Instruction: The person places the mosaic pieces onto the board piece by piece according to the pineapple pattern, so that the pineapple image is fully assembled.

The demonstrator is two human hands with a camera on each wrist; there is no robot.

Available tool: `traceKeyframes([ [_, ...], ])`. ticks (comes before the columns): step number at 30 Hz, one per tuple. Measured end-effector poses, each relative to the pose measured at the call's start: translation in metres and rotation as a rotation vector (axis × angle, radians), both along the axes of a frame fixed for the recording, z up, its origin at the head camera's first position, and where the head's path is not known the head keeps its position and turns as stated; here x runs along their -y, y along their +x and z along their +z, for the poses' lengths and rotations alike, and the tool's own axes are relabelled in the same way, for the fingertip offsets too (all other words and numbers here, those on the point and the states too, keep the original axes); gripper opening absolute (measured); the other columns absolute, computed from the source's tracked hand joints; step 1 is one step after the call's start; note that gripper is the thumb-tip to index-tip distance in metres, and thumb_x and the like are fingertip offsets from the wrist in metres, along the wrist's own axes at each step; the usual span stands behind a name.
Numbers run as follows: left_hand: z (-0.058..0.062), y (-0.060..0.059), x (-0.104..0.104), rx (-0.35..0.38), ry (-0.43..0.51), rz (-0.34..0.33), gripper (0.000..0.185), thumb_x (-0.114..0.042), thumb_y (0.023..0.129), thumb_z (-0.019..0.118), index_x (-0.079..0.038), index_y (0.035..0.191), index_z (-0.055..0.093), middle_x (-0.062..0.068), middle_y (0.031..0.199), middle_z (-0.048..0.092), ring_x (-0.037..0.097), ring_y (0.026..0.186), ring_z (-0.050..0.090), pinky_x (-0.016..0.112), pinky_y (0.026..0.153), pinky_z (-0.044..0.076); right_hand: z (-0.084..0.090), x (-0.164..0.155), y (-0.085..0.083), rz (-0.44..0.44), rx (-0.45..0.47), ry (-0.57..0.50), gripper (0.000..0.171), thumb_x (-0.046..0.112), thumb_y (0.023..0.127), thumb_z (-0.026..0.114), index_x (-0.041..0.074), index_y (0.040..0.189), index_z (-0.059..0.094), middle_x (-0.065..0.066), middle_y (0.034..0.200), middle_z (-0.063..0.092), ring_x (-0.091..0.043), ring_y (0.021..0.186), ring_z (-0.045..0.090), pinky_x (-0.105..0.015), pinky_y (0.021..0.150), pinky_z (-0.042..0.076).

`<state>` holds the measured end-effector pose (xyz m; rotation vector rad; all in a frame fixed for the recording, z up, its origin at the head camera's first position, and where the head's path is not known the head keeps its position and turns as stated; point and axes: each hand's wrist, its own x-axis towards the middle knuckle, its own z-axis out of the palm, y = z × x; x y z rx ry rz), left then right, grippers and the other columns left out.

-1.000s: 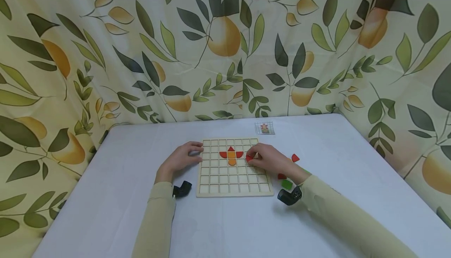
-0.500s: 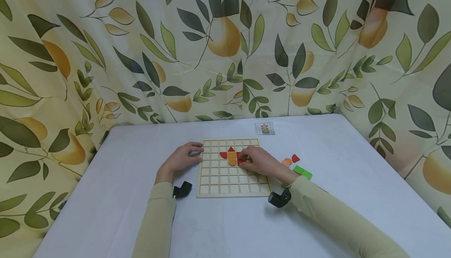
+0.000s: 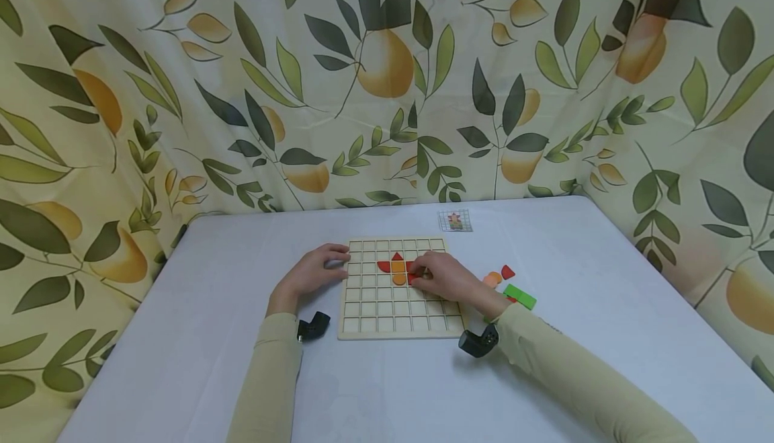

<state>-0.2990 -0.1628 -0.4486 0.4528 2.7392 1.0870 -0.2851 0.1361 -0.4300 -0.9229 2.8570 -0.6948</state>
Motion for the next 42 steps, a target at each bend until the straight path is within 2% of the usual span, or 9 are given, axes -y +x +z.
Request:
traceKeyframes([
  [9, 0.001, 0.0, 0.0, -0.006, -0.004, -0.008, 0.041, -0.028, 0.085, 0.066, -0.016, 0.123, 0.06, -0.007, 0.137, 0.046, 0.019, 0.134, 0.034, 0.042, 0.111, 0.027, 0.0, 0.001, 0.002, -0.033, 0.023, -0.025, 0.02, 0.022, 0.083, 0.067, 0.012, 0.1, 0.067, 0.005, 0.089, 0.063, -0.011, 0.08, 0.051, -0.026, 0.074, 0.047],
  [15, 0.001, 0.001, -0.001, -0.002, -0.005, 0.0, 0.042, -0.03, 0.084, 0.066, -0.016, 0.124, 0.06, -0.008, 0.138, 0.045, 0.018, 0.134, 0.033, 0.042, 0.111, 0.026, 0.005, -0.011, 0.004, -0.088, 0.06, -0.077, 0.022, 0.024, 0.084, 0.066, 0.012, 0.103, 0.067, 0.005, 0.09, 0.062, -0.012, 0.077, 0.051, -0.026, 0.069, 0.045],
  [22, 0.0, 0.001, 0.0, -0.002, -0.001, -0.003, 0.04, -0.029, 0.085, 0.065, -0.017, 0.123, 0.059, -0.009, 0.138, 0.044, 0.018, 0.135, 0.031, 0.042, 0.111, 0.026, 0.012, -0.051, 0.003, -0.235, 0.094, -0.054, 0.026, 0.028, 0.086, 0.064, 0.013, 0.107, 0.066, 0.002, 0.093, 0.061, -0.016, 0.077, 0.048, -0.026, 0.062, 0.042],
  [28, -0.002, 0.001, 0.0, -0.012, 0.001, -0.006, 0.04, -0.029, 0.085, 0.065, -0.016, 0.123, 0.06, -0.009, 0.138, 0.045, 0.018, 0.135, 0.032, 0.041, 0.112, 0.026, 0.013, -0.1, 0.002, -0.325, 0.159, -0.04, 0.03, 0.029, 0.088, 0.061, 0.011, 0.112, 0.063, -0.004, 0.1, 0.062, -0.018, 0.081, 0.051, -0.025, 0.064, 0.047],
  [36, -0.001, 0.001, 0.0, 0.001, 0.003, 0.0, 0.04, -0.03, 0.085, 0.065, -0.017, 0.123, 0.06, -0.008, 0.138, 0.044, 0.018, 0.135, 0.031, 0.043, 0.112, 0.025, 0.015, -0.146, 0.003, -0.341, 0.176, 0.1, 0.031, 0.025, 0.086, 0.063, 0.007, 0.112, 0.062, -0.007, 0.099, 0.061, -0.021, 0.085, 0.051, -0.031, 0.071, 0.048],
  [42, 0.0, 0.002, 0.0, -0.003, 0.002, -0.007, 0.04, -0.029, 0.086, 0.064, -0.016, 0.123, 0.06, -0.008, 0.138, 0.045, 0.017, 0.135, 0.031, 0.041, 0.112, 0.026, 0.013, -0.154, 0.0, -0.332, 0.208, 0.108, 0.031, 0.024, 0.085, 0.065, 0.006, 0.11, 0.062, -0.007, 0.096, 0.061, -0.021, 0.087, 0.051, -0.033, 0.074, 0.048],
])
